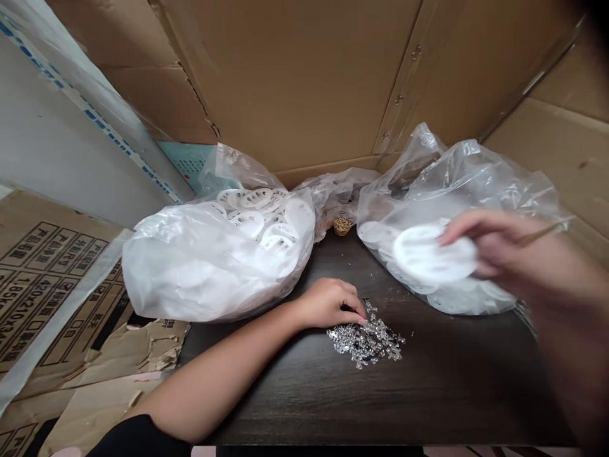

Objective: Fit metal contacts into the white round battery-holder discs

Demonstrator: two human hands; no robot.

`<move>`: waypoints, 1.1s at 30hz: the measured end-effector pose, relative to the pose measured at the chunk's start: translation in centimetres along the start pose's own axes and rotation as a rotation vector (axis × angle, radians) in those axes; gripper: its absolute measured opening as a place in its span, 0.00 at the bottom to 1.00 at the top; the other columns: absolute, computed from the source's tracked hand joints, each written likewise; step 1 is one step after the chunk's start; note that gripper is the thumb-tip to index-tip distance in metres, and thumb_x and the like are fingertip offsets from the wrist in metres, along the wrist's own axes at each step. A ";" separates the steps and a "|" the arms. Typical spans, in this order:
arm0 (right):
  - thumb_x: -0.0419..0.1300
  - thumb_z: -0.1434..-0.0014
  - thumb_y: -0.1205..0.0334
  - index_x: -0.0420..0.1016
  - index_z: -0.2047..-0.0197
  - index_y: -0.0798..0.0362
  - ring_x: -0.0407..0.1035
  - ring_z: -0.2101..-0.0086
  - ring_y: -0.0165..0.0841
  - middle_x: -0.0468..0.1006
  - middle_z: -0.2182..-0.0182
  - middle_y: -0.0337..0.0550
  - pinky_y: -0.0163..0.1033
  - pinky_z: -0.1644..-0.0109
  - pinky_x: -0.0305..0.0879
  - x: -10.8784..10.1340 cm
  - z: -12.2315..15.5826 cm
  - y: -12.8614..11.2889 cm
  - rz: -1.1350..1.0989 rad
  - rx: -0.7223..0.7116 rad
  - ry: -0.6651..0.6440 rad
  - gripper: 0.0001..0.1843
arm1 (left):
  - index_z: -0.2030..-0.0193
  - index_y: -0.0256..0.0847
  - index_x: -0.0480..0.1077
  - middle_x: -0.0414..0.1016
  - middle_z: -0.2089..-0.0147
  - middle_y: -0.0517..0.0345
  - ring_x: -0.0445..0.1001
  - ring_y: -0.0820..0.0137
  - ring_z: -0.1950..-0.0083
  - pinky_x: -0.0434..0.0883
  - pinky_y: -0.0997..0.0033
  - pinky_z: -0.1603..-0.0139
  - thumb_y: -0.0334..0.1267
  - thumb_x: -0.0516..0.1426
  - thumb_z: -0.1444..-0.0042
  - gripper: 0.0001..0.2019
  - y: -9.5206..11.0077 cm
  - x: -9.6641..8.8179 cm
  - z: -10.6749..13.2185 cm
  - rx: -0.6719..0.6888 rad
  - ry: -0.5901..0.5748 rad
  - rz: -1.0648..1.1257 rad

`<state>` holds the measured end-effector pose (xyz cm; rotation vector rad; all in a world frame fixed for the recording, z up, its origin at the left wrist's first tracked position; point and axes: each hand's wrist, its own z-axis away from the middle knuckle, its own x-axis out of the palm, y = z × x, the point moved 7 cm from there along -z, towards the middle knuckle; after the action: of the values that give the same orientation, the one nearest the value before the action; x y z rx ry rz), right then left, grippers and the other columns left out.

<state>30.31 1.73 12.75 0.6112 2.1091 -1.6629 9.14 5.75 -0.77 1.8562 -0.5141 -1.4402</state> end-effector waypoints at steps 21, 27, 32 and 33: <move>0.61 0.32 0.54 0.72 0.42 0.48 0.74 0.61 0.31 0.79 0.57 0.44 0.36 0.59 0.73 13.8 -1.7 7.3 -0.595 0.016 -0.054 0.18 | 0.39 0.38 0.60 0.78 0.64 0.56 0.69 0.77 0.78 0.61 0.78 0.80 0.46 0.60 0.39 0.25 -2.3 -1.2 -0.4 -0.328 0.417 1.012; 0.57 0.30 0.53 0.73 0.39 0.46 0.75 0.65 0.28 0.81 0.55 0.44 0.35 0.61 0.74 14.8 -1.1 7.7 -0.620 0.029 -0.088 0.19 | 0.43 0.37 0.62 0.78 0.66 0.54 0.71 0.76 0.77 0.66 0.78 0.79 0.49 0.58 0.35 0.21 -3.3 -0.6 -0.3 -0.281 0.438 1.046; 0.60 0.33 0.54 0.69 0.33 0.44 0.76 0.64 0.30 0.79 0.48 0.47 0.40 0.60 0.77 15.4 -0.9 8.0 -0.595 0.040 -0.103 0.25 | 0.42 0.37 0.64 0.75 0.65 0.55 0.69 0.76 0.78 0.69 0.76 0.79 0.59 0.49 0.32 0.26 -4.2 -0.5 -0.1 -0.265 0.496 1.147; 0.61 0.33 0.54 0.70 0.34 0.45 0.76 0.64 0.30 0.80 0.49 0.47 0.40 0.59 0.77 15.4 -1.0 8.2 -0.607 0.061 -0.081 0.26 | 0.42 0.37 0.65 0.74 0.66 0.55 0.69 0.76 0.78 0.69 0.76 0.79 0.59 0.48 0.32 0.27 -4.2 -0.4 -0.1 -0.265 0.477 1.175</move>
<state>22.08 5.87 -2.07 -0.1076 2.3295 -2.0147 8.64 8.82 -3.64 1.2012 -0.8908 -0.2495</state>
